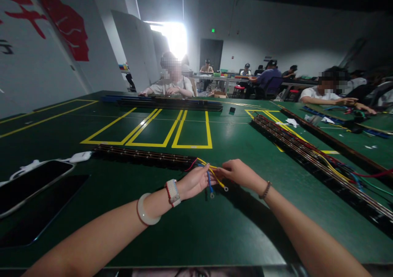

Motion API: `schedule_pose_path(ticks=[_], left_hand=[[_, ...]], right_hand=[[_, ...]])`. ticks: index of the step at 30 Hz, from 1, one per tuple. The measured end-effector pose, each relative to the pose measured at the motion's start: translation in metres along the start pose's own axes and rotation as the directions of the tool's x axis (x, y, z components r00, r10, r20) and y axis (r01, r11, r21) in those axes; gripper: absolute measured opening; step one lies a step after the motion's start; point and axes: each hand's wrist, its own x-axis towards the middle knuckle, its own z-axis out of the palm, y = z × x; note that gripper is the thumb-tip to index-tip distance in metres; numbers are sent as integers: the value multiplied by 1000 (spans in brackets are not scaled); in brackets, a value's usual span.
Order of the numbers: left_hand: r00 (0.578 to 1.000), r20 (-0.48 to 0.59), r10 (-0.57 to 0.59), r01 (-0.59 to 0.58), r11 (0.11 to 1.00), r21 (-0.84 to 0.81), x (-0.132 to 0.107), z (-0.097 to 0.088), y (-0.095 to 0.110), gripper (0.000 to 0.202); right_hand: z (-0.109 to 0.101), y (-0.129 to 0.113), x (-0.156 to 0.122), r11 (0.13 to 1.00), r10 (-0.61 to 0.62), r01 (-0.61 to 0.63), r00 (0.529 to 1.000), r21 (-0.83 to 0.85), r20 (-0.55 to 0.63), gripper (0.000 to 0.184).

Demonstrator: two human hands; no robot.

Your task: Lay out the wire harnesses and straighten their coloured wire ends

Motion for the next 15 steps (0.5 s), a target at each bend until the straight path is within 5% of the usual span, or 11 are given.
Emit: schedule_pose_path(ticks=[6,15], left_hand=[[997,-17,-80,80,995,61,-2,-4,4,32],[983,84,-164,162,986,25,3,-16,3,32]], right_hand=[[5,15,7,964,-1,-59,974,-258,-227,41],[15,19,32,927,69,-146,972,-345,-226,34]])
